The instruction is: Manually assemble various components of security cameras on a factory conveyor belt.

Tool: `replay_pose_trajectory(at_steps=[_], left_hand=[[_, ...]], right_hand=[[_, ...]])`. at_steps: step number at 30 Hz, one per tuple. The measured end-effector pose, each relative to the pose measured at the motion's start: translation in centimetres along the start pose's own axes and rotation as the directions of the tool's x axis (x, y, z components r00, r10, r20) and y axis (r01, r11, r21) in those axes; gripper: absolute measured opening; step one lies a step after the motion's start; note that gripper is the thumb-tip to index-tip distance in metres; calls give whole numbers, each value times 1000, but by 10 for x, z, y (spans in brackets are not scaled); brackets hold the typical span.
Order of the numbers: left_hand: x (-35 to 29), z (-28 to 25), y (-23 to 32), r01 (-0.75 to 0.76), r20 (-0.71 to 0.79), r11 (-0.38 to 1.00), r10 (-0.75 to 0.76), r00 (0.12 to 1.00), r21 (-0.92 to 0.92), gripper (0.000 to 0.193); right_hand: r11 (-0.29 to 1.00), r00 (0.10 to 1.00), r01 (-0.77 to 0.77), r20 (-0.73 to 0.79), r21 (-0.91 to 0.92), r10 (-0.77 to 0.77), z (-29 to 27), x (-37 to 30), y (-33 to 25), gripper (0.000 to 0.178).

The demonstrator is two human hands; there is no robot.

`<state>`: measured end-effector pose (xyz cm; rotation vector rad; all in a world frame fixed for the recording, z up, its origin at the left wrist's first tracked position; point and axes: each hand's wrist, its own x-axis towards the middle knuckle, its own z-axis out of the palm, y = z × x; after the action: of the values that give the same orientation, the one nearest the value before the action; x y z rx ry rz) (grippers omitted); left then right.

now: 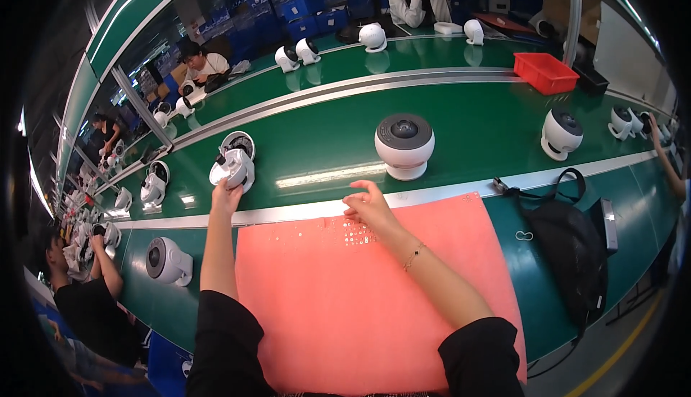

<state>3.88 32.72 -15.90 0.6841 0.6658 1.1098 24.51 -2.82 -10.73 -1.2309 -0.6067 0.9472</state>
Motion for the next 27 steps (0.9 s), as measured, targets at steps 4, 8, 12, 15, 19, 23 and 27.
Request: replay_pose_trajectory(at_steps=[4,8,12,15,19,23,27], left_hand=[[-11,8,-12,-132,-33,985,129,991,-114,52],[-50,17,11,-126,-2,989,126,992,-74,58],[-97,12,53,-88,71,983,77,994,161,64],[-129,13,77,14,126,958,-52,991,285,61],[-181,23,102,29,191,886,-132,973,462,43],[-208,29,110,10,238,886,-135,962,463,37],[-219,34,104,-13,210,874,-102,972,486,48]], right_hand=[[996,998,11,68,-88,-5,-5,4,0,34],[943,986,143,121,-299,-111,-5,2,6,32],[559,843,528,318,-639,-433,20,-13,5,43],[292,736,645,471,-706,-487,32,-28,-12,58],[-81,589,681,611,-728,-529,50,-45,-19,66],[-343,510,579,657,-740,-556,51,-45,-10,58],[-208,394,636,544,-743,-741,49,-39,-12,40]])
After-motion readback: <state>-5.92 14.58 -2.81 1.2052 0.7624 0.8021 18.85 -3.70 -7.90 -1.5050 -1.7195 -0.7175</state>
